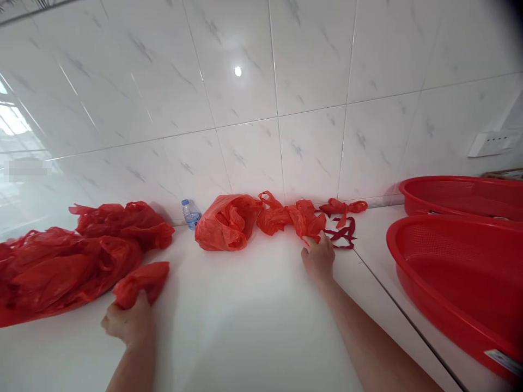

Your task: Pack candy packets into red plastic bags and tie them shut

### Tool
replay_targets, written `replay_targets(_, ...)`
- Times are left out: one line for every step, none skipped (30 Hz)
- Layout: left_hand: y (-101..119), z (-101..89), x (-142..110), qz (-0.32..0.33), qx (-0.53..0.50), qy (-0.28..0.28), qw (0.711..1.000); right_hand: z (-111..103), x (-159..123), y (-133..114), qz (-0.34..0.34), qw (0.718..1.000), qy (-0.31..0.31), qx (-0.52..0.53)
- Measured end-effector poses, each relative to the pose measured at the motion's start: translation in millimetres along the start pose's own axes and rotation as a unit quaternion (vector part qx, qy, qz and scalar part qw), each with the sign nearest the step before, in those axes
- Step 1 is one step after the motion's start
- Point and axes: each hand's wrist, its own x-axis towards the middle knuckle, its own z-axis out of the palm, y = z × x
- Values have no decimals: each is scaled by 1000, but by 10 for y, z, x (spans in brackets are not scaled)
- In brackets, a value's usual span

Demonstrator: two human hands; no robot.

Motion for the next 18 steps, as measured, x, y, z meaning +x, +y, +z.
replay_targets(42,-6,-27,-25,38,38,998,11,-9,7,-1,1000,-11,-6)
replay_targets(97,-7,-76,-35,63,70,995,22,-16,14,-3,1000,-23,-11)
replay_targets(158,-4,-140,-25,71,90,993,32,-21,20,-7,999,-38,-14)
replay_targets(219,1,-214,13,76,93,993,38,-24,21,-12,998,-53,-16)
replay_targets(276,10,-291,65,81,88,991,41,-27,18,-16,998,-65,-17)
replay_targets(325,21,-367,121,90,74,986,41,-30,7,-19,997,-71,-17)
replay_targets(364,38,-440,177,97,59,978,39,-34,-11,-22,997,-71,-18)
replay_targets(392,60,-509,233,101,41,966,33,-43,-38,-27,997,-66,-20)
replay_targets(412,90,-576,286,98,16,953,27,-55,-74,-35,997,-58,-21)
replay_targets(423,128,-645,340,89,-18,936,20,-73,-118,-48,997,-48,-21)
replay_targets(430,171,-718,394,75,-61,914,13,-95,-169,-62,997,-39,-20)
replay_targets(435,219,-798,446,59,-113,886,6,-122,-225,-78,996,-31,-18)
replay_targets(440,268,-888,492,43,-172,852,1,-153,-284,-94,995,-26,-15)
replay_targets(450,316,-987,529,32,-232,816,-5,-186,-345,-108,994,-23,-13)
replay_targets(466,362,-1095,555,23,-287,781,-10,-222,-405,-122,992,-21,-12)
replay_targets(489,407,-1209,567,16,-338,751,-17,-259,-465,-135,990,-22,-13)
replay_targets(521,453,-1325,567,6,-379,731,-25,-299,-523,-150,988,-26,-14)
replay_targets(562,502,-1438,555,-13,-408,725,-35,-342,-579,-167,985,-32,-14)
